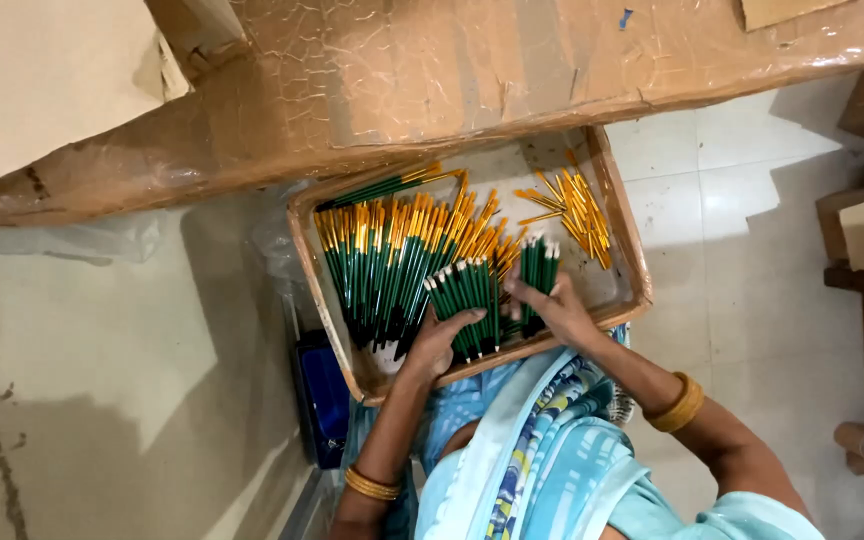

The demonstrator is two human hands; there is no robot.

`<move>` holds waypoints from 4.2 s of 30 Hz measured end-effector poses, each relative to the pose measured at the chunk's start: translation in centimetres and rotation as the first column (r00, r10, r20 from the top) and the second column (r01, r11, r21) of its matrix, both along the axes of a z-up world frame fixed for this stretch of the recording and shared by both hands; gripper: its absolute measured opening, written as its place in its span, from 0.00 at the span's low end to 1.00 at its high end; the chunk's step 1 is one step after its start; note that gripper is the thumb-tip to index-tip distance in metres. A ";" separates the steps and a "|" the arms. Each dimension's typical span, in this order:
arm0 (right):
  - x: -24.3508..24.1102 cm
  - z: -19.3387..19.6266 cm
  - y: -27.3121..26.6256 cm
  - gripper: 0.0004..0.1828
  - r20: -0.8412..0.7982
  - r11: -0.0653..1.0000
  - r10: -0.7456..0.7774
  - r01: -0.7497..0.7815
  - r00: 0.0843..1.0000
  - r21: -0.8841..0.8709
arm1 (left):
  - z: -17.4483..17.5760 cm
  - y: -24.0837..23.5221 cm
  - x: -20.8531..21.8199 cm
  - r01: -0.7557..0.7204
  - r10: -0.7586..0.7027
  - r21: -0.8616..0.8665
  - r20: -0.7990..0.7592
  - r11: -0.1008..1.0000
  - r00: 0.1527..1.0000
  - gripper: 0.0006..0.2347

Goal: Sorting and bundling paintbrushes into boxes.

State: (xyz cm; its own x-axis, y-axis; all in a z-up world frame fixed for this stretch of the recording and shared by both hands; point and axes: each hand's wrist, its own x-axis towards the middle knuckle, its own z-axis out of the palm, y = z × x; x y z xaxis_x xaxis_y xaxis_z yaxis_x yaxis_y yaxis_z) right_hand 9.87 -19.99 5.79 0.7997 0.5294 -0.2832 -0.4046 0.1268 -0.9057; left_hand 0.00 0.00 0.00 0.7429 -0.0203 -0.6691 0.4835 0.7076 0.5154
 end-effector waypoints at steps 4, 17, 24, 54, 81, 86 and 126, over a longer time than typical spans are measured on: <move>0.2 2.1 -0.4 0.24 0.570 0.882 0.353 -0.062 0.742 -0.467 | 0.5 0.1 0.6 0.013 -0.007 -0.045 0.126 0.999 0.992 0.13; -0.9 1.9 1.3 0.12 0.432 0.898 0.128 0.080 0.893 -0.432 | 6.4 0.2 2.3 0.009 0.025 -0.153 0.219 0.988 0.975 0.17; -0.3 3.0 4.7 0.21 0.149 0.975 -0.039 0.070 0.988 -0.211 | 1.2 -0.8 0.7 0.042 -0.058 0.084 0.192 0.996 0.980 0.22; 1.4 8.1 1.7 0.27 0.880 0.917 0.379 0.011 0.288 -0.398 | 5.1 1.6 1.9 0.115 -0.073 -0.116 0.315 0.987 0.946 0.25; -1.1 1.9 3.7 0.23 -0.146 0.992 -0.085 0.070 0.986 -0.107 | 0.9 1.3 0.4 0.029 -0.005 -0.228 0.108 0.973 0.994 0.23; -1.4 0.5 3.2 0.25 -0.203 0.991 -0.123 0.108 0.971 -0.082 | 1.6 1.2 1.0 0.032 -0.003 -0.179 0.158 0.983 0.987 0.19; -0.7 1.7 0.8 0.40 0.499 0.807 0.486 -0.149 0.718 -0.571 | 2.1 0.3 1.9 0.101 -0.019 -0.318 0.251 0.943 0.968 0.22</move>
State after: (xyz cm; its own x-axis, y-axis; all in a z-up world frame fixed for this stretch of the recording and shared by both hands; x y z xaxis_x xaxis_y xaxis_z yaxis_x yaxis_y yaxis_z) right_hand 9.20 -19.22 7.45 0.6875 0.7208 -0.0876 0.3067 -0.3976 -0.8648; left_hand 1.94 0.30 2.06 0.8711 -0.2560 -0.4191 0.4206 0.8295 0.3676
